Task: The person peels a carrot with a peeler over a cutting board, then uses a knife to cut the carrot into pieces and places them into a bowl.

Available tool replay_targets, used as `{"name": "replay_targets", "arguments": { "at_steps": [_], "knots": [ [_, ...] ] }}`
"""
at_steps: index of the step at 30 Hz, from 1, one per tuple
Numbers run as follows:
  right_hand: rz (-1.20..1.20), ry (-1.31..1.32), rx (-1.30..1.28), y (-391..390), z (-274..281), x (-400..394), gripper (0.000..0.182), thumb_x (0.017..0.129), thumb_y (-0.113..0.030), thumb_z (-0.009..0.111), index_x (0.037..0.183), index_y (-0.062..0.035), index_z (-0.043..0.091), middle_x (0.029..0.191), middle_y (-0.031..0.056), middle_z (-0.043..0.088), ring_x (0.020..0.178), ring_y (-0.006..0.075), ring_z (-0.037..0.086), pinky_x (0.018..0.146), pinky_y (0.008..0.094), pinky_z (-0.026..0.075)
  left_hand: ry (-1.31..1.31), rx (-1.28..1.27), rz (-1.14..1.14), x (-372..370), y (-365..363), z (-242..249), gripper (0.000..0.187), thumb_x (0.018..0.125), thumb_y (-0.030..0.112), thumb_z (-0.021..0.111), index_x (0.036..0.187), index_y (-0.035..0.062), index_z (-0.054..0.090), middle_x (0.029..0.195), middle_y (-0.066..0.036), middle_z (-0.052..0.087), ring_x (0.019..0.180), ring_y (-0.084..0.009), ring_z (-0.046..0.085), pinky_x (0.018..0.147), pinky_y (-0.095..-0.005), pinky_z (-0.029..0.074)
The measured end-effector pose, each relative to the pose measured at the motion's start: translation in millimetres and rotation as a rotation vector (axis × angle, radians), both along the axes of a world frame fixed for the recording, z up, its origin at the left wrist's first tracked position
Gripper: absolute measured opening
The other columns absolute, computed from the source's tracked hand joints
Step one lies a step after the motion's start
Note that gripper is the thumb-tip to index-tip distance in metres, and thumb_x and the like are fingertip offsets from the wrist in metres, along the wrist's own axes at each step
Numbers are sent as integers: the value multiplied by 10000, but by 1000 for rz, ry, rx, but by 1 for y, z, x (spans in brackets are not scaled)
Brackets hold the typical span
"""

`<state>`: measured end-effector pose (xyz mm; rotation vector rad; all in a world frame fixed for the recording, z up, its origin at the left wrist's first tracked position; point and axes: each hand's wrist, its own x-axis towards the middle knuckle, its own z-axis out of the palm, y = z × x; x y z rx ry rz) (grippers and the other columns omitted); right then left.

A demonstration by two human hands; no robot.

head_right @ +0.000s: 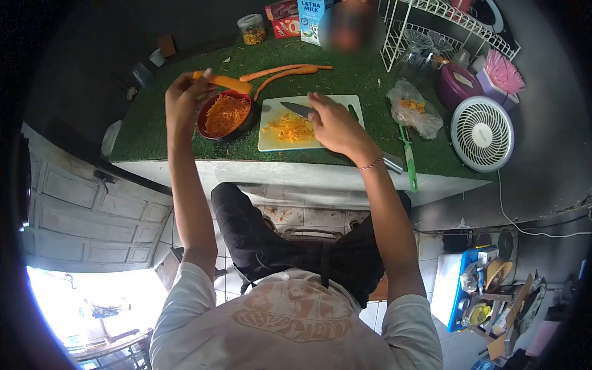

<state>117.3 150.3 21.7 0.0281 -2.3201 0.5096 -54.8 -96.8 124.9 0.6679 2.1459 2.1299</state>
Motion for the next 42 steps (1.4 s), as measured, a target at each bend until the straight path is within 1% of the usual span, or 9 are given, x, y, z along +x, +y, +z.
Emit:
{"name": "replay_targets", "arguments": {
  "at_steps": [3,8,18,25,28,31,34,37,42],
  "knots": [
    [-59,-186,-240,1,47,27,252,949,-139,632,1159,-29,718,893,157,749,789,339,726,816,395,554,86,-51,105,-24,-20,-17,320,898,195,777,1068,-45,651,1014,-120,697,844,-160,703,769,-234,562],
    [-327,-442,-137,8,55,49,187,934,-214,695,969,-40,753,764,125,722,668,309,695,661,365,547,85,-213,133,-49,-46,-53,249,907,116,742,1080,-33,643,992,-82,665,850,-152,696,774,-268,582],
    [343,76,-316,-78,68,16,364,909,-117,747,1256,-24,688,1162,140,727,1041,213,714,880,299,593,66,95,-131,51,-28,-2,258,923,134,738,1068,-48,626,999,-98,662,866,-164,709,792,-272,597],
    [449,90,-629,-90,73,32,263,914,-11,716,1172,36,715,1128,168,735,911,153,723,776,265,614,48,214,-234,92,-26,10,244,878,47,777,1052,-43,632,1027,-142,706,906,-149,704,813,-242,568],
    [373,62,-532,-88,79,46,213,932,5,687,1136,54,722,1074,154,745,880,138,718,722,252,599,39,235,-252,100,-23,8,250,868,20,779,1057,-39,626,1027,-144,704,913,-154,708,816,-240,571],
    [327,63,-589,-91,79,47,174,951,-4,668,1102,57,731,1015,126,749,876,139,716,702,244,588,74,212,-274,101,-22,3,273,886,50,762,1073,-63,600,1007,-170,684,912,-211,725,827,-346,642],
    [322,169,-775,-84,74,36,168,938,-12,676,1086,34,740,975,121,755,844,154,737,699,257,617,71,197,-267,100,-21,1,273,887,53,761,1078,-60,601,1023,-170,684,926,-214,723,823,-340,642],
    [140,219,-718,-61,79,30,223,931,37,624,1114,-7,743,1066,144,745,904,177,741,765,318,627,64,203,-233,95,-27,4,274,891,59,758,1085,-57,602,1049,-167,680,935,-217,721,837,-330,637],
    [-49,-172,-160,-9,27,16,281,908,3,599,1138,-69,743,1084,179,725,872,293,738,899,440,581,116,207,-154,72,-37,3,277,896,67,754,1094,-59,606,1067,-159,675,933,-201,718,842,-304,626]
  ]
}}
